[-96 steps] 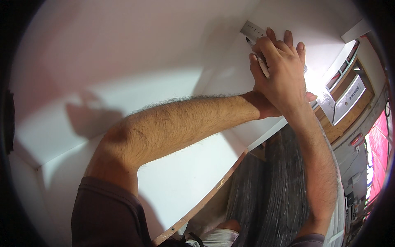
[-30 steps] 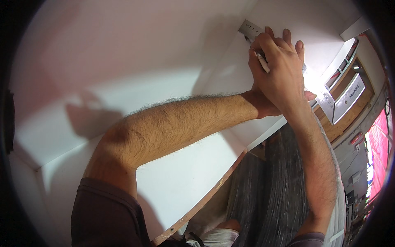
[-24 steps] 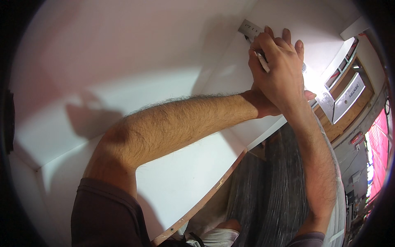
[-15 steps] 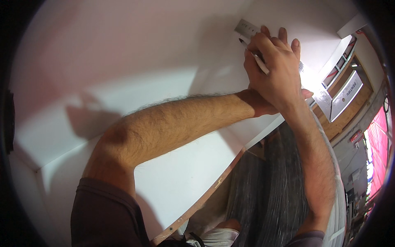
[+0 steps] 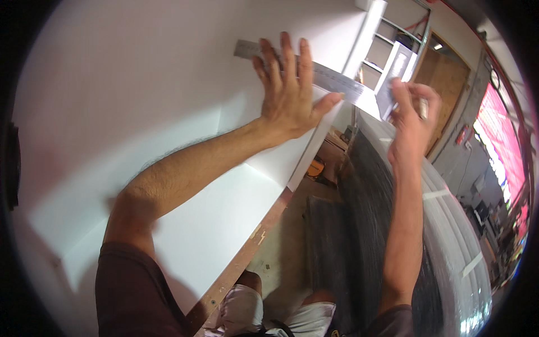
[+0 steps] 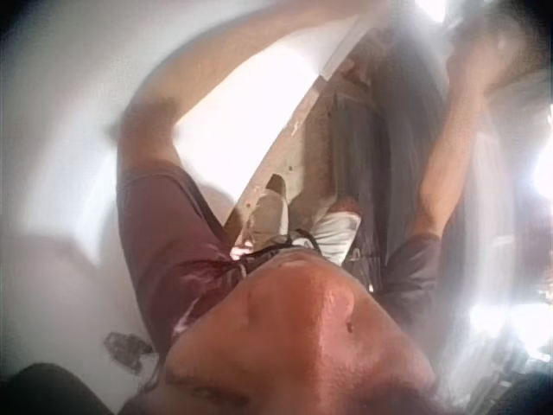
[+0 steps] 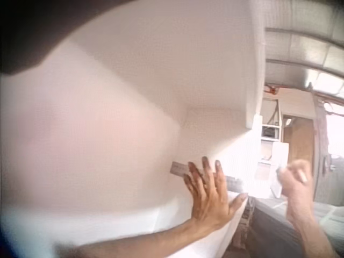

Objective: The person measures and marks a white cabinet interior using a tape measure, a metal ruler, and a pencil. They repeatedly align the ruler and draw straight lines on the cabinet's side and back panels.

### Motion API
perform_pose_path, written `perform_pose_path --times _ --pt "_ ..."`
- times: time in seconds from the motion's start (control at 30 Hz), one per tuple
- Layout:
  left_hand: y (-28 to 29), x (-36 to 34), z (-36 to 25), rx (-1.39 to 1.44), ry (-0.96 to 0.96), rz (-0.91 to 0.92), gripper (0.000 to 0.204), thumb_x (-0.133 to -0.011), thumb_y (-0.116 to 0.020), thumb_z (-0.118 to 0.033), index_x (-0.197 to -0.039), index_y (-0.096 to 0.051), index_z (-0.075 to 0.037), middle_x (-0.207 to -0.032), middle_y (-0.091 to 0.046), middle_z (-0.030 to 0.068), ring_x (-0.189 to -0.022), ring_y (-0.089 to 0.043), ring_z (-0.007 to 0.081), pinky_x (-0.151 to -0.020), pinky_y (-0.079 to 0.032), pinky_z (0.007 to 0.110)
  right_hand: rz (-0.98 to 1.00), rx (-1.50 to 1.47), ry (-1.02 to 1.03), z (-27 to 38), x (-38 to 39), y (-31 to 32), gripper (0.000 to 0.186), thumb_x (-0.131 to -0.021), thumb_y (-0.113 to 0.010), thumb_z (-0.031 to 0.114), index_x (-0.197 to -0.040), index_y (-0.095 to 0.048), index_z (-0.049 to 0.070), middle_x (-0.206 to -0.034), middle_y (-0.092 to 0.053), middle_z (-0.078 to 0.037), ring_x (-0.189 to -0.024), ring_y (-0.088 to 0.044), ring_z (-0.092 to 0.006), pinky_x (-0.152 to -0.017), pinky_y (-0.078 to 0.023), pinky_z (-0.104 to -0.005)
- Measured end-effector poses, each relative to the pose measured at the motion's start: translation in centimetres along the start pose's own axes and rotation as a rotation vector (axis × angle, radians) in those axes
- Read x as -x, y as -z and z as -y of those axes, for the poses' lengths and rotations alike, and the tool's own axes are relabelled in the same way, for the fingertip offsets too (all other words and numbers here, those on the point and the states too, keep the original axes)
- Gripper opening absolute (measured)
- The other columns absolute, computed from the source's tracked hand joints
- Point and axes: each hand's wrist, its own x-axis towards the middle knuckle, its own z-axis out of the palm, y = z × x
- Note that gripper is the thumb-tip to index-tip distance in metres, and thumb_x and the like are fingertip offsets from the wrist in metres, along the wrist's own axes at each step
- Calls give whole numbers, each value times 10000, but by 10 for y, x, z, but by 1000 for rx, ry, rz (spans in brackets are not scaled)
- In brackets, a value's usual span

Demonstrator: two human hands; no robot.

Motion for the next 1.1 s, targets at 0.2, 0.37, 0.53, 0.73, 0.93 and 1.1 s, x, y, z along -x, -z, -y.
perform_pose_path --times 0.2,0.37,0.53,0.73,0.93,1.1 --pt "10 10 8 47 -20 65 1114 -1033 -406 -749 -1637 -87 131 -1624 11 499 -1474 79 748 -1096 -34 888 224 -272 -336 10 26 -11 164 -1040 -737 223 -1116 -672 93 -1034 -748 -30 -903 -656 -85 -820 -525 -283" --pt "31 0 -26 110 -205 -3 975 -1014 -601 -579 -1675 -199 13 -1694 -82 404 -1558 -18 641 -1167 -70 833 181 -270 -226 29 19 49 181 -1052 -715 225 -1154 -651 90 -1070 -757 -56 -1007 -696 -124 -896 -551 -308" --pt "13 -10 -92 309 -401 -108 861 -909 -774 -380 -1615 -415 -43 -1683 -301 332 -1596 -208 508 -1216 -107 791 112 -294 -204 31 10 152 189 -1082 -660 207 -1215 -597 89 -1137 -740 -80 -1101 -708 -160 -991 -577 -377" --pt "-8 -22 -117 292 -457 -252 755 -909 -741 -468 -1527 -551 -79 -1480 -570 206 -1420 -494 395 -1184 -276 727 144 -301 -224 24 18 158 210 -1093 -644 235 -1232 -579 91 -1160 -727 -80 -1096 -699 -152 -1008 -566 -363" --pt "-25 -22 -102 162 -494 -398 691 -891 -691 -614 -1482 -634 -261 -1146 -657 8 -1051 -604 208 -1021 -442 504 123 -217 -223 21 11 161 201 -1097 -640 238 -1235 -580 105 -1143 -731 -74 -1059 -696 -141 -954 -560 -338" --pt "-35 -31 -86 109 -552 -475 651 -903 -646 -673 -1465 -650 -343 -951 -626 -34 -892 -581 167 -843 -451 393 95 -195 -237 12 15 169 224 -1086 -662 274 -1218 -594 107 -1140 -736 -62 -1025 -695 -126 -932 -558 -324"
